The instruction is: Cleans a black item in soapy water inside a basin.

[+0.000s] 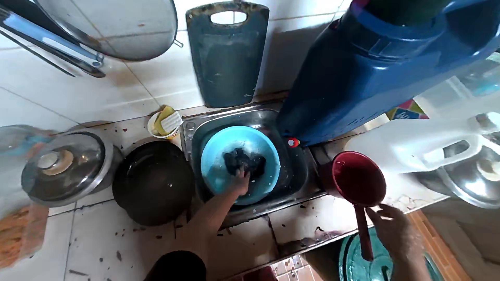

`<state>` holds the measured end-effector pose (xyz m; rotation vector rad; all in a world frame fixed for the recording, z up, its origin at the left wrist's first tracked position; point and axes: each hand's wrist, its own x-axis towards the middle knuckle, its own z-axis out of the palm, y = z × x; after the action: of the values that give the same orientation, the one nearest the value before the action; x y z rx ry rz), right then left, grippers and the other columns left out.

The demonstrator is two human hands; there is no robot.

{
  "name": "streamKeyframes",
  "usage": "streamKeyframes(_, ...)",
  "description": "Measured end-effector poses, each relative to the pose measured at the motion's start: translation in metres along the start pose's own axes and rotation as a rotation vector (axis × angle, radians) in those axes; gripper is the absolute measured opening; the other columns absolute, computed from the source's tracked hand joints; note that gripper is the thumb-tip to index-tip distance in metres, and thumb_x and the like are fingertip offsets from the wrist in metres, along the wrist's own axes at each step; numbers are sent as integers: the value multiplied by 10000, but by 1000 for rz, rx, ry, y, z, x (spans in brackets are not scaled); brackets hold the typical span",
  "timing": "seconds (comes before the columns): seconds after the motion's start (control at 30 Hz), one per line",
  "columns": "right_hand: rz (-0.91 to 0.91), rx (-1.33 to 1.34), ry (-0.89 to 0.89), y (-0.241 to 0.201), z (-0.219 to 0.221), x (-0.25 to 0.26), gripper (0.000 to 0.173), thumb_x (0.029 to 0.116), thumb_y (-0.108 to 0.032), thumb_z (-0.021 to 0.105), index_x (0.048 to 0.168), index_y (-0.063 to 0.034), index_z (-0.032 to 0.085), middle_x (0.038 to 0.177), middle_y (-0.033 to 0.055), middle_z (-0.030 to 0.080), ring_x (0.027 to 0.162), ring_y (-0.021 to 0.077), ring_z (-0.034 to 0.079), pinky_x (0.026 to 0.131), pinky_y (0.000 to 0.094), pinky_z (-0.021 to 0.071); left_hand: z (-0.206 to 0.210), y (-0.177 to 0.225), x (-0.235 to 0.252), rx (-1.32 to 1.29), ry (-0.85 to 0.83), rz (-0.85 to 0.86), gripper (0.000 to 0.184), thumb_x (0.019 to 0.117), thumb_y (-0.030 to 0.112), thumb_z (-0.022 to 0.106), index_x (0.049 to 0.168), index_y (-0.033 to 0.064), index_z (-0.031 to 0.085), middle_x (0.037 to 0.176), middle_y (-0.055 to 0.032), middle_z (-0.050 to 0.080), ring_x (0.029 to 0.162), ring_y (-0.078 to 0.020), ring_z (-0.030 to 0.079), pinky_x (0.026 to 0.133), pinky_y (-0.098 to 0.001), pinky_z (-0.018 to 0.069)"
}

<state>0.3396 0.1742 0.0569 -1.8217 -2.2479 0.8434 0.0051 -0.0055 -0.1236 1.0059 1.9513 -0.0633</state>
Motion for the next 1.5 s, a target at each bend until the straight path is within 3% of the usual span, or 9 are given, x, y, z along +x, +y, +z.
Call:
streamKeyframes(0.23, -447, 372, -268, -128, 81, -3, 342, 1017, -137, 567, 1257, 98, 630, 1243, 267, 640, 1085, 288, 672, 951, 412, 557, -43, 15, -20, -23, -202, 51, 380, 1052, 183, 536, 1365, -25, 589, 1398, -290, 568, 1338, -467, 514, 1087, -685, 387)
streamKeyframes(0.33, -334, 524, -677, -160, 170, 21, 412, 1084, -177, 449, 1394, 73, 556, 1487, 268, 497, 1388, 322, 486, 1164, 437, 390, -101, 35, -62, -214, 1, 234, 344, 1067, 195, 529, 1251, -71, 648, 1314, -280, 623, 1285, -407, 570, 1110, -583, 402)
streamKeyframes(0.5, 10, 986, -852, -168, 264, 48, 590, 1140, -353, 139, 1469, 18, 458, 1352, 159, 616, 1173, 154, 620, 996, 346, 521, -140, 13, -128, -858, 505, 444, 187, 960, 56, 581, 974, -103, 679, 924, -105, 670, 888, -83, 605, 877, -284, 503)
streamKeyframes(0.63, -108, 1295, -906, -195, 265, 29, 497, 1087, -289, 404, 1478, 19, 420, 1220, 147, 671, 978, 206, 703, 756, 386, 621, -100, -37, -91, -1698, 385, 299, 539, 1094, 395, 193, 1361, 38, 498, 1137, -129, 667, 993, -237, 671, 824, -453, 590)
streamKeyframes(0.8, -594, 510, -543, -240, 246, -46, 342, 899, -176, 737, 1192, 3, 735, 1258, 202, 693, 1222, 296, 640, 1129, 453, 438, -94, 5, -92, -1520, 586, -77, 417, 1130, 122, 288, 1489, -56, 402, 1304, -174, 612, 1089, -108, 620, 959, -247, 506)
streamKeyframes(0.97, -259, 186, -416, -240, 250, 0, 471, 1054, -375, 534, 1166, 46, 713, 1182, 267, 701, 1129, 428, 667, 971, 611, 494, -42, -16, -22, -1435, 751, 371, 363, 1067, 93, 486, 1247, -222, 501, 1077, -311, 632, 920, -234, 658, 803, -342, 574)
streamKeyframes(1.07, -81, 120, -440, -233, 262, 32, 558, 1123, -389, 348, 1184, 40, 701, 1209, 272, 689, 1183, 427, 643, 1009, 607, 464, -66, 22, -28, -1579, 634, -164, 237, 992, 90, 597, 1148, -87, 612, 999, -201, 640, 885, -255, 622, 817, -434, 539)
streamKeyframes(1.3, -566, 279, -211, -214, 263, -40, 393, 1020, -212, 492, 880, 76, 719, 862, 240, 715, 834, 398, 723, 729, 566, 561, -49, -9, -6, -1721, 540, -159, 332, 1050, 256, 577, 1160, -57, 590, 894, -110, 603, 729, -134, 557, 714, -310, 518)
streamKeyframes(1.5, -363, -649, -822, -218, 257, 95, 549, 1121, -402, 326, 1503, -42, 485, 1520, 253, 489, 1395, 452, 479, 1079, 671, 400, -58, -30, -59, -1436, 361, -331, 505, 1084, 363, 506, 1396, -32, 543, 1363, -234, 592, 1260, -313, 577, 1070, -499, 459)
